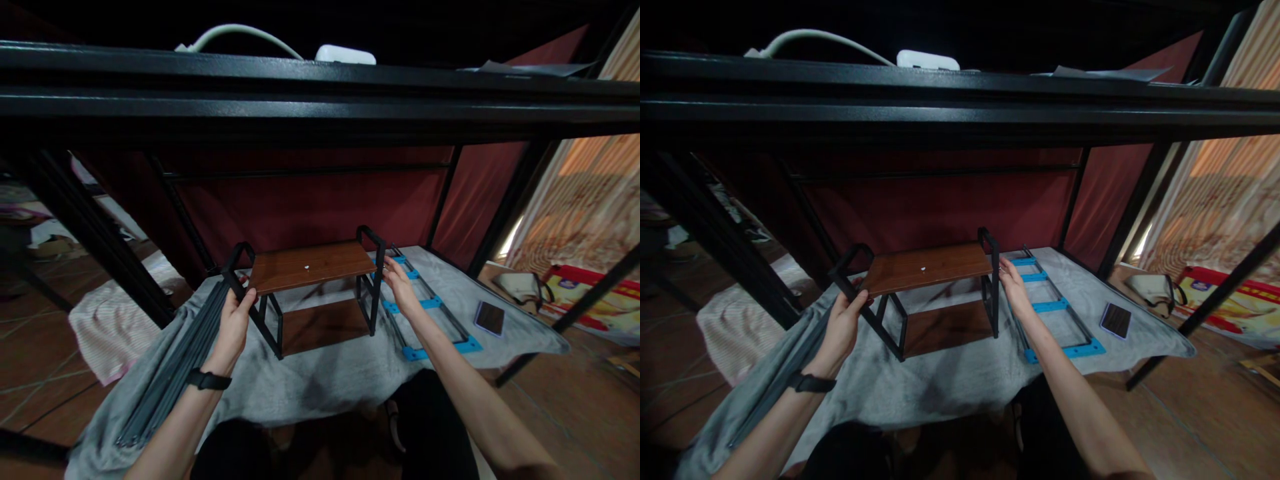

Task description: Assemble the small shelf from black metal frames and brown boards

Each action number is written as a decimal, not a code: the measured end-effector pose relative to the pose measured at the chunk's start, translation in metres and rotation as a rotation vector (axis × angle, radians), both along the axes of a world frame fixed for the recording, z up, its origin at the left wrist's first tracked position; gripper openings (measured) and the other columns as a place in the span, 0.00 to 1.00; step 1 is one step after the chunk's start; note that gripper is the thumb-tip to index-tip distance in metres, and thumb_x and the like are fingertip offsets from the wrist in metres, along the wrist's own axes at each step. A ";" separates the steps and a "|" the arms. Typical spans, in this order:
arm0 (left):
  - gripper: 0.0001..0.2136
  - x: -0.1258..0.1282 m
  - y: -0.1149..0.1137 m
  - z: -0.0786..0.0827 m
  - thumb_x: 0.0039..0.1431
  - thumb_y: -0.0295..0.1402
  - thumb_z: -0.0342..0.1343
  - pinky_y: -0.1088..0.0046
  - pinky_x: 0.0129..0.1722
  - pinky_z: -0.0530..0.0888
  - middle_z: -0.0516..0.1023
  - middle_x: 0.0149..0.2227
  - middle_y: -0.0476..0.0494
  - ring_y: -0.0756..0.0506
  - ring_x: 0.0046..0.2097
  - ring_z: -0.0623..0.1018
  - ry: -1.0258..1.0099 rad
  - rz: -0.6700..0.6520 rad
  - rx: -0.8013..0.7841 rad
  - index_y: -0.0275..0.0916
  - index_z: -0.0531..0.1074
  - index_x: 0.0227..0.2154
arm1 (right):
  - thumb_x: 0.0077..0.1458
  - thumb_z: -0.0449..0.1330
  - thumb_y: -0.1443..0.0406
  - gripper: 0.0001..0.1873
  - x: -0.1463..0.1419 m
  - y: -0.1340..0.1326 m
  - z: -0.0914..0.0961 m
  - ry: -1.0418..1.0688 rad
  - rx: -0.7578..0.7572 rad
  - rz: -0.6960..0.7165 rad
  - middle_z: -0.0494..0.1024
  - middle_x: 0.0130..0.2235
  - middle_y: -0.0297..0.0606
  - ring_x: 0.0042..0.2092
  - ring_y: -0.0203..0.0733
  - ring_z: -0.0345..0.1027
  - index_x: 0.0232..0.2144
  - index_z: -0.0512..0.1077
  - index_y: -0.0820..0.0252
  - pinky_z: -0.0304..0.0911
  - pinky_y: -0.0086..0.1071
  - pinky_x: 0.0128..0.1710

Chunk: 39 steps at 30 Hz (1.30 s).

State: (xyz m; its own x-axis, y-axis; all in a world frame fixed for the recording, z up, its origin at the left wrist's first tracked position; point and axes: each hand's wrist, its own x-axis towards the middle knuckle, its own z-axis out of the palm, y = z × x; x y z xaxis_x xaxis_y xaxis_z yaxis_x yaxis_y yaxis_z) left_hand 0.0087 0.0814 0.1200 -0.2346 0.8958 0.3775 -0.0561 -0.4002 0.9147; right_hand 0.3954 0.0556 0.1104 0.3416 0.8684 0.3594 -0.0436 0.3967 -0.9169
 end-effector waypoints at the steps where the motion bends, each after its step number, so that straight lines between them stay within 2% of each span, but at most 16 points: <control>1: 0.23 0.000 0.000 0.000 0.52 0.41 0.64 0.66 0.52 0.70 0.76 0.49 0.44 0.44 0.49 0.75 0.008 -0.004 0.001 0.43 0.72 0.51 | 0.50 0.58 0.57 0.25 0.002 -0.001 -0.001 0.015 -0.016 -0.023 0.74 0.55 0.38 0.57 0.49 0.66 0.52 0.70 0.51 0.62 0.45 0.56; 6: 0.22 0.006 -0.002 0.003 0.52 0.41 0.64 0.66 0.52 0.70 0.76 0.46 0.46 0.45 0.47 0.75 0.001 -0.017 -0.002 0.43 0.72 0.49 | 0.49 0.61 0.53 0.18 0.013 -0.005 -0.001 0.011 -0.036 -0.116 0.78 0.44 0.38 0.43 0.44 0.72 0.40 0.75 0.54 0.69 0.40 0.44; 10: 0.22 0.008 -0.003 0.003 0.52 0.40 0.65 0.68 0.52 0.70 0.76 0.46 0.47 0.46 0.47 0.75 -0.032 -0.027 0.028 0.44 0.71 0.50 | 0.47 0.63 0.51 0.19 0.017 -0.003 0.000 -0.016 -0.032 -0.114 0.78 0.40 0.36 0.37 0.41 0.72 0.39 0.76 0.54 0.69 0.36 0.38; 18: 0.21 0.005 -0.001 -0.004 0.52 0.39 0.65 0.66 0.52 0.71 0.75 0.48 0.45 0.45 0.49 0.74 -0.056 -0.045 0.059 0.44 0.71 0.49 | 0.44 0.65 0.48 0.21 0.020 0.004 0.001 -0.078 -0.013 -0.141 0.78 0.33 0.36 0.31 0.38 0.68 0.35 0.75 0.56 0.68 0.35 0.33; 25: 0.18 0.005 -0.008 -0.003 0.55 0.40 0.62 0.65 0.60 0.64 0.73 0.53 0.46 0.45 0.55 0.71 -0.136 -0.058 0.081 0.45 0.72 0.48 | 0.41 0.68 0.48 0.20 0.023 0.006 0.003 -0.073 -0.008 -0.092 0.75 0.30 0.33 0.29 0.36 0.65 0.32 0.75 0.55 0.66 0.33 0.31; 30: 0.18 0.001 -0.010 -0.013 0.57 0.41 0.60 0.64 0.61 0.62 0.74 0.54 0.45 0.45 0.56 0.72 -0.241 -0.032 0.023 0.45 0.72 0.50 | 0.41 0.68 0.47 0.22 0.027 0.008 0.002 -0.091 -0.017 -0.065 0.74 0.29 0.32 0.29 0.37 0.66 0.32 0.74 0.55 0.67 0.34 0.33; 34: 0.19 -0.001 -0.008 -0.022 0.57 0.42 0.60 0.62 0.61 0.63 0.75 0.54 0.43 0.44 0.55 0.73 -0.255 0.003 0.009 0.44 0.72 0.51 | 0.41 0.67 0.46 0.23 0.028 0.010 0.002 -0.133 -0.015 -0.053 0.72 0.27 0.32 0.29 0.38 0.66 0.30 0.72 0.55 0.67 0.35 0.32; 39: 0.20 -0.001 -0.009 -0.020 0.55 0.45 0.61 0.61 0.58 0.67 0.77 0.50 0.39 0.42 0.55 0.74 -0.164 0.017 0.052 0.40 0.75 0.48 | 0.47 0.62 0.44 0.22 0.028 0.011 0.000 -0.242 0.021 -0.088 0.71 0.27 0.31 0.30 0.39 0.66 0.29 0.68 0.54 0.67 0.36 0.33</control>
State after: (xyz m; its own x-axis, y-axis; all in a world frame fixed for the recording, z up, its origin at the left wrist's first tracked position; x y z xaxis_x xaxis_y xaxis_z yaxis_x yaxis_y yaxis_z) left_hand 0.0074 0.0720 0.0999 -0.3119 0.8716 0.3783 -0.1957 -0.4486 0.8721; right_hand 0.4233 0.0671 0.1102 0.3173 0.8305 0.4578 0.2112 0.4088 -0.8879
